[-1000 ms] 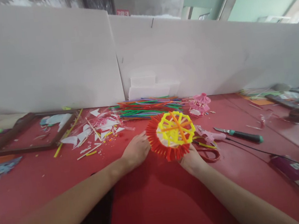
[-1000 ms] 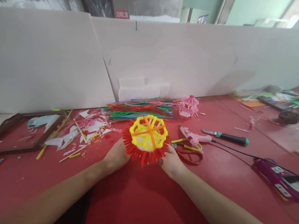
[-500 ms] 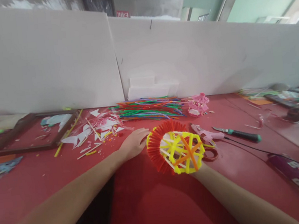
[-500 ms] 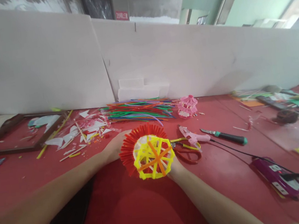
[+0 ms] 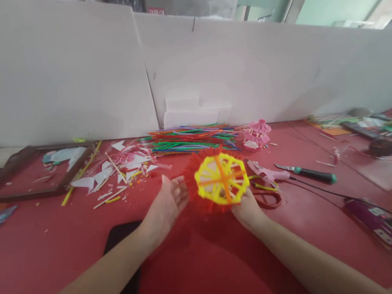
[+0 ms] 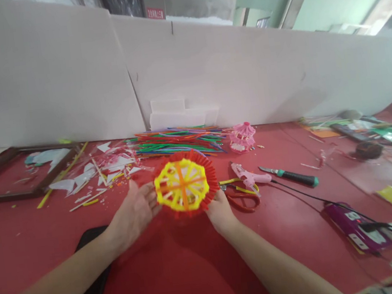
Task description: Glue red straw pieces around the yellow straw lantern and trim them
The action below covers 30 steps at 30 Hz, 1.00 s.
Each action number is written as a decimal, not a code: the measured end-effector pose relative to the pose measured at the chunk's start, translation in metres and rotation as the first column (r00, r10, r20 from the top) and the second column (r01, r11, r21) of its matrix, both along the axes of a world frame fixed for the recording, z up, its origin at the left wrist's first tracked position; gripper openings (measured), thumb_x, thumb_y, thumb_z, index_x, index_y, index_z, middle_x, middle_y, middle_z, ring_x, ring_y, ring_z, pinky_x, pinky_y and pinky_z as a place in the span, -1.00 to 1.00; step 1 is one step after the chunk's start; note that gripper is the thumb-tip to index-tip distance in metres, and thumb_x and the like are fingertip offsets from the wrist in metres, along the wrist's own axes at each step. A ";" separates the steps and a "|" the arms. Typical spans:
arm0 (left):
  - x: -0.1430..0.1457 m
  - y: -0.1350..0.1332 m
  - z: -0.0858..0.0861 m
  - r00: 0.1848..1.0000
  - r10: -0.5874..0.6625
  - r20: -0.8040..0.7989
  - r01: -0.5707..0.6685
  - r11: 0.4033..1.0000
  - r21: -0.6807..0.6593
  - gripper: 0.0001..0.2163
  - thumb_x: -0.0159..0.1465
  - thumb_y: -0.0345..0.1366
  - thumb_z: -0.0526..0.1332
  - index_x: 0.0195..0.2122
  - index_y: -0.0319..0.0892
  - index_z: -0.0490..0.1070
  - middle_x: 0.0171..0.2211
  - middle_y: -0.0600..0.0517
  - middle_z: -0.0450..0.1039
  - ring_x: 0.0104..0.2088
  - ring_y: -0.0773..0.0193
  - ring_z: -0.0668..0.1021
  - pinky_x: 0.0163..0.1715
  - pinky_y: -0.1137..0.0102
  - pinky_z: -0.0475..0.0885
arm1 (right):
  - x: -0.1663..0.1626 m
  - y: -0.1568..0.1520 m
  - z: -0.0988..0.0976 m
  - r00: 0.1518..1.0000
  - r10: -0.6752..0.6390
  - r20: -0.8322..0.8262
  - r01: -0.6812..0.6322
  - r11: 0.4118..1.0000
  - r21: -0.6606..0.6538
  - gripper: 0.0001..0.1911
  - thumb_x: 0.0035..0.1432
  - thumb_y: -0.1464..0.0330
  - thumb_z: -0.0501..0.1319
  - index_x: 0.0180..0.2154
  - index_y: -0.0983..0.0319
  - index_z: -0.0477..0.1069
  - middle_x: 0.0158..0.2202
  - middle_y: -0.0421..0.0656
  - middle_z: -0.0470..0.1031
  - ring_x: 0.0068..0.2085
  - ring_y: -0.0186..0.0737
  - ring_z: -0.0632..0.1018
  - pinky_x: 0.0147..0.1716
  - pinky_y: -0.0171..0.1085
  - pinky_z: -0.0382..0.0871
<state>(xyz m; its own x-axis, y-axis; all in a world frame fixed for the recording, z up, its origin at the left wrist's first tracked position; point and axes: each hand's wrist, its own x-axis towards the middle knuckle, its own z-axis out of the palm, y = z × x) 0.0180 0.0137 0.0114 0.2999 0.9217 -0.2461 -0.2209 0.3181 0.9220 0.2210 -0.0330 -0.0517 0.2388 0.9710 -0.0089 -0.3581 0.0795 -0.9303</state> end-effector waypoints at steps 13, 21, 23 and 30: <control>0.024 -0.039 -0.001 0.960 -0.031 0.279 0.070 0.989 -0.129 -0.20 -0.06 -0.14 0.66 0.13 -0.08 0.26 0.23 -0.21 0.46 0.30 -0.13 0.47 0.38 0.00 0.27 | -0.017 -0.002 0.023 0.993 -0.005 -0.116 -0.007 0.995 -0.103 -0.50 -0.27 0.06 0.62 -0.35 0.21 0.56 -0.44 -0.16 0.65 -0.45 -0.19 0.65 -0.40 -0.22 0.63; 0.027 -0.030 -0.003 0.932 0.105 0.346 -0.056 0.987 -0.149 -0.45 0.05 -0.32 0.55 0.03 -0.13 0.41 -0.05 -0.05 0.69 0.00 0.07 0.69 0.11 0.22 0.58 | -0.022 -0.006 0.019 0.995 0.053 -0.080 -0.061 0.994 -0.096 -0.60 -0.23 0.16 0.61 -0.43 0.19 0.51 -0.50 -0.21 0.61 -0.37 -0.14 0.66 -0.31 -0.16 0.63; 0.026 -0.030 -0.002 0.941 0.099 0.322 -0.050 0.987 -0.156 -0.51 0.09 -0.32 0.52 0.02 -0.13 0.42 -0.07 -0.04 0.70 -0.07 0.10 0.72 -0.03 0.27 0.65 | -0.022 -0.007 0.019 0.997 0.053 -0.058 -0.058 0.994 -0.092 -0.62 -0.25 0.24 0.61 -0.42 0.17 0.51 -0.46 -0.22 0.64 -0.38 -0.16 0.65 -0.31 -0.19 0.61; 0.024 -0.030 -0.002 0.940 0.069 0.335 -0.016 0.988 -0.157 -0.45 0.02 -0.31 0.57 0.00 -0.09 0.38 -0.10 -0.03 0.72 -0.12 0.07 0.75 -0.19 0.31 0.69 | -0.022 -0.007 0.023 0.998 0.070 -0.007 -0.070 0.993 -0.094 -0.59 -0.27 0.25 0.60 -0.32 0.15 0.56 -0.27 -0.13 0.71 -0.19 0.03 0.69 -0.25 -0.11 0.62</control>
<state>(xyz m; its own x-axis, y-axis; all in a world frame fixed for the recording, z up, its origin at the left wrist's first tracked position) 0.0416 -0.0165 0.0094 0.3507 0.8959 -0.2726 -0.5274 0.4295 0.7331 0.1994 -0.0403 -0.0287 0.1699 0.9801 -0.1021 -0.3631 -0.0341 -0.9311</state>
